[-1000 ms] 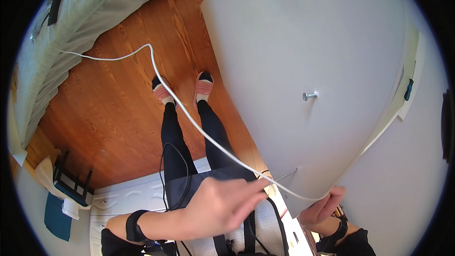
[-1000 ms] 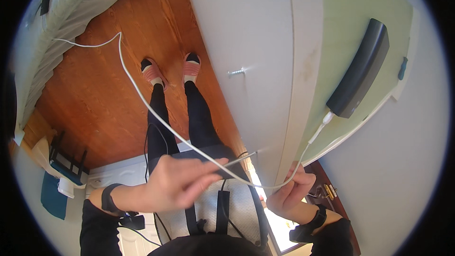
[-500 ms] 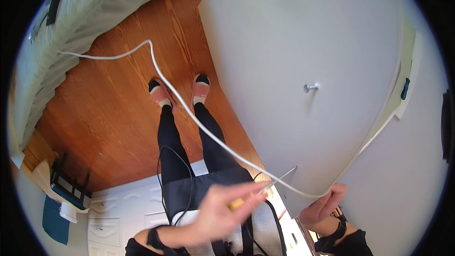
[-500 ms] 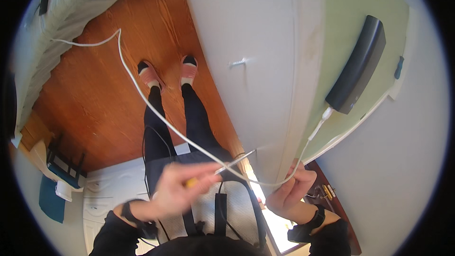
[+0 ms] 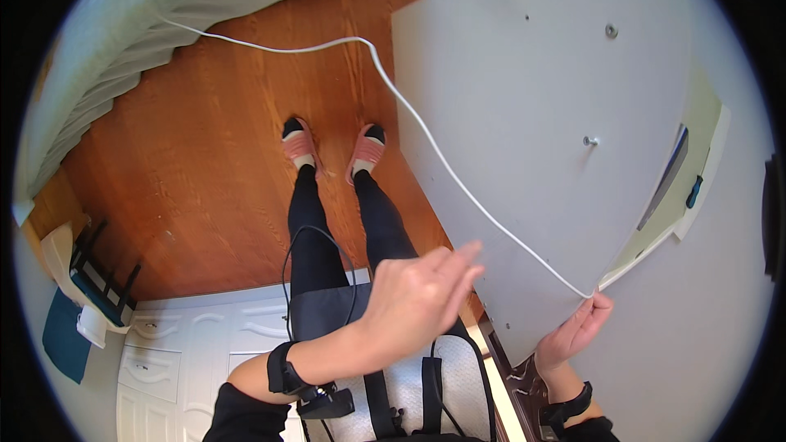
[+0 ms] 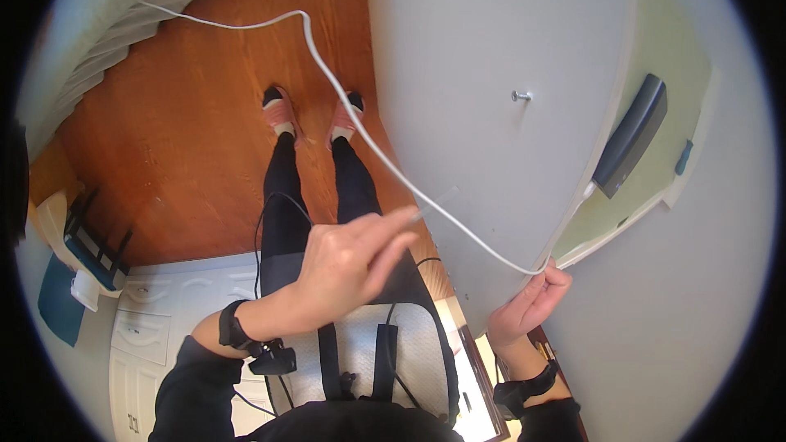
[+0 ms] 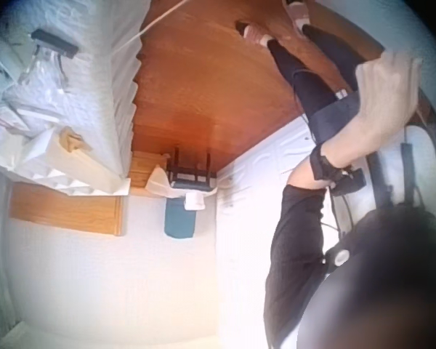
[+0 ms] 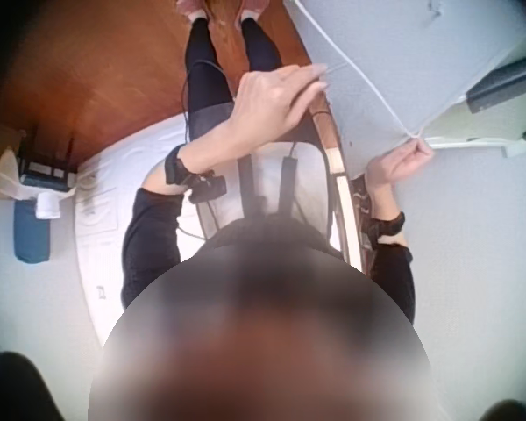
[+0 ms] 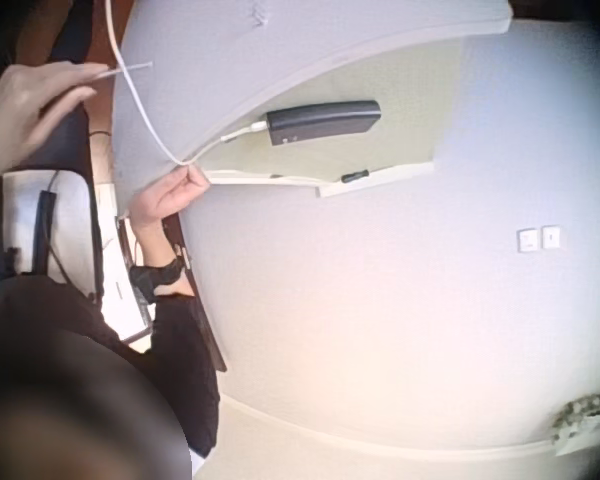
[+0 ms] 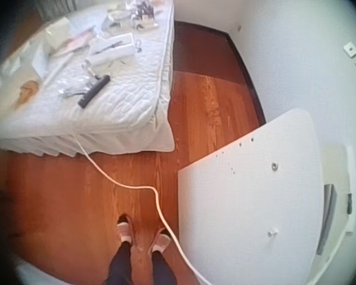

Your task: The person assembles a white cabinet by inserting and tightening screws into pre-drilled holes using a cordless electric screwdriver and a manual screwdriver. They repeatedly switch between tools, reposition the cabinet panel, and secure multiple fasteners on the back panel.

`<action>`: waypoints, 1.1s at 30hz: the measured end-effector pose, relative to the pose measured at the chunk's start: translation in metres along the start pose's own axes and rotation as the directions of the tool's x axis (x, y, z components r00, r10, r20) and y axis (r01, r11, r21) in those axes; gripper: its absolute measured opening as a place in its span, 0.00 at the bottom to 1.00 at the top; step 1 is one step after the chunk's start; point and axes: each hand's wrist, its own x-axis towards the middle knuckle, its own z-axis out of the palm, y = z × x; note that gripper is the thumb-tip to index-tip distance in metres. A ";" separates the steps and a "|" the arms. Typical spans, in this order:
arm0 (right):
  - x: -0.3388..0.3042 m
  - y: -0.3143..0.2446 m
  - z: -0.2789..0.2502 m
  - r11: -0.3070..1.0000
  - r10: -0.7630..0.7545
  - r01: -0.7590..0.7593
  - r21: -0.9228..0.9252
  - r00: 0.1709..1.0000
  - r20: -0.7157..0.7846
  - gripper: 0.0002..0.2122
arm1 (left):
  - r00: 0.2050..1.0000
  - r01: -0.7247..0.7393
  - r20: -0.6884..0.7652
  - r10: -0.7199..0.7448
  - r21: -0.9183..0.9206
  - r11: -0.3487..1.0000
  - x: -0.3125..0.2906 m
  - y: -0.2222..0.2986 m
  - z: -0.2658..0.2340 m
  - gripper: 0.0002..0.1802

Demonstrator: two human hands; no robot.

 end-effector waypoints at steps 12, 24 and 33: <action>-0.014 -0.066 0.000 0.854 -0.275 0.018 -0.520 0.864 -0.421 0.06 | 0.586 0.265 -0.805 -0.091 0.085 0.961 -0.004 -0.126 -0.271 0.15; -0.024 -0.129 0.129 0.677 0.726 -0.637 0.368 0.659 -0.196 0.11 | 0.736 0.118 -0.364 0.571 0.899 0.421 0.200 -0.245 -0.503 0.23; -0.026 -0.137 0.145 0.413 0.849 -0.597 0.688 0.526 -0.052 0.13 | 0.883 0.445 -0.453 -0.125 0.719 0.533 0.332 -0.226 -0.466 0.29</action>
